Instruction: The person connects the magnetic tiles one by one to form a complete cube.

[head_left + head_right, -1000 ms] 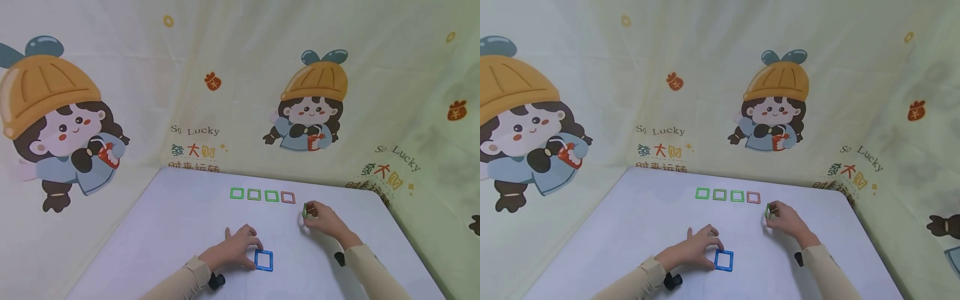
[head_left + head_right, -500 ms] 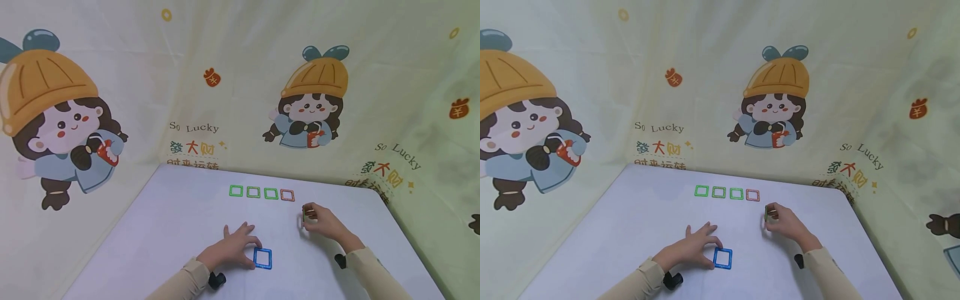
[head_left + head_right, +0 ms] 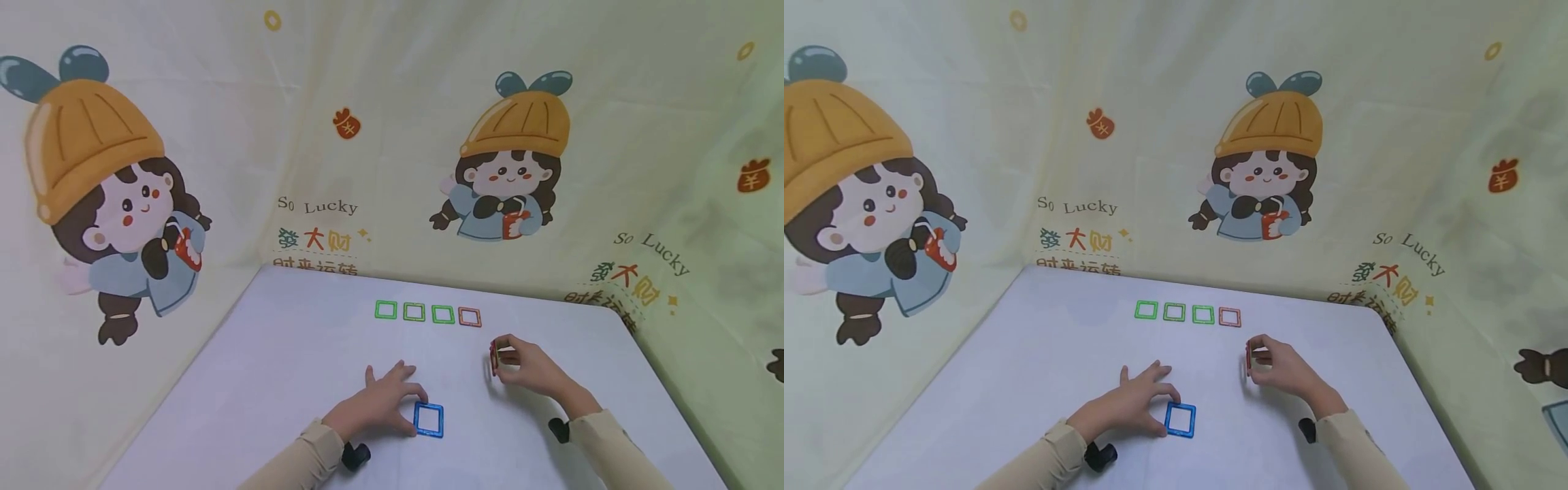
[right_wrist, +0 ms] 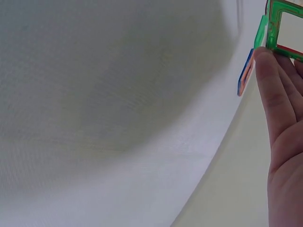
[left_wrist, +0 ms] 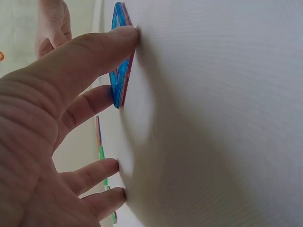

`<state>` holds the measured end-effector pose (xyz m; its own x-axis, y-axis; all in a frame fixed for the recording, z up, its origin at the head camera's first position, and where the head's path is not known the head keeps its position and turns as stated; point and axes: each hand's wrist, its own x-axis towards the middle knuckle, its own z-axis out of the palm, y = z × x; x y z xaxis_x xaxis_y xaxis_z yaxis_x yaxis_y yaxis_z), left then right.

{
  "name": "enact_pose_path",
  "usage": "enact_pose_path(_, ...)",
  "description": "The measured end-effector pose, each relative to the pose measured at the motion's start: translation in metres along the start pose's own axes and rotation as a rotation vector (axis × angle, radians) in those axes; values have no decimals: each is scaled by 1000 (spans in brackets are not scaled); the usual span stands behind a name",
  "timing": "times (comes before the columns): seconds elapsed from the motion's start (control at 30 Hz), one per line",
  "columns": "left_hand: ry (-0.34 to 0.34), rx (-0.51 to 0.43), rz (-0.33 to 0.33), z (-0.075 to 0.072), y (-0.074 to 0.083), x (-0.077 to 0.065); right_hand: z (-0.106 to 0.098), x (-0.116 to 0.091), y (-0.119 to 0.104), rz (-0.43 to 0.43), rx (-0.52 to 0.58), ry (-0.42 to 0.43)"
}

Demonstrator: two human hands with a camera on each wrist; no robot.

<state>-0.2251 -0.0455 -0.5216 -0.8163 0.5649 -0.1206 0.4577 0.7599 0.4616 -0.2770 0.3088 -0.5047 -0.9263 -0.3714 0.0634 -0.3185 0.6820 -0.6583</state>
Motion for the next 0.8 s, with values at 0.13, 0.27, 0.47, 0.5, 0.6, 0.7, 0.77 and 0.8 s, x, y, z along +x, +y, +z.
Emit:
enact_pose_path(0.13,2,15,-10,-3,1,0,1,0,-2,-4,-4,-18)
enact_pose_path(0.27,0,16,-9,-3,0,0,1,-1,-5,-10,1,-30)
enact_pose_path(0.47,4,-6,5,-1,-2,1,2,-5,-12,-18,4,-51)
enact_pose_path(0.5,5,-7,7,-1,-2,2,3,-6,-13,-14,6,-55)
enact_pose_path(0.6,10,-11,11,1,-3,2,6,-7,-17,-7,-12,-64)
enact_pose_path(0.7,9,-9,10,1,-3,3,11,-9,-21,-6,-56,-62)
enact_pose_path(0.77,8,-6,7,1,-3,2,14,-11,-25,-25,-88,-62)
enact_pose_path(0.8,8,-2,6,1,-3,2,16,-12,-27,-36,-102,-59)
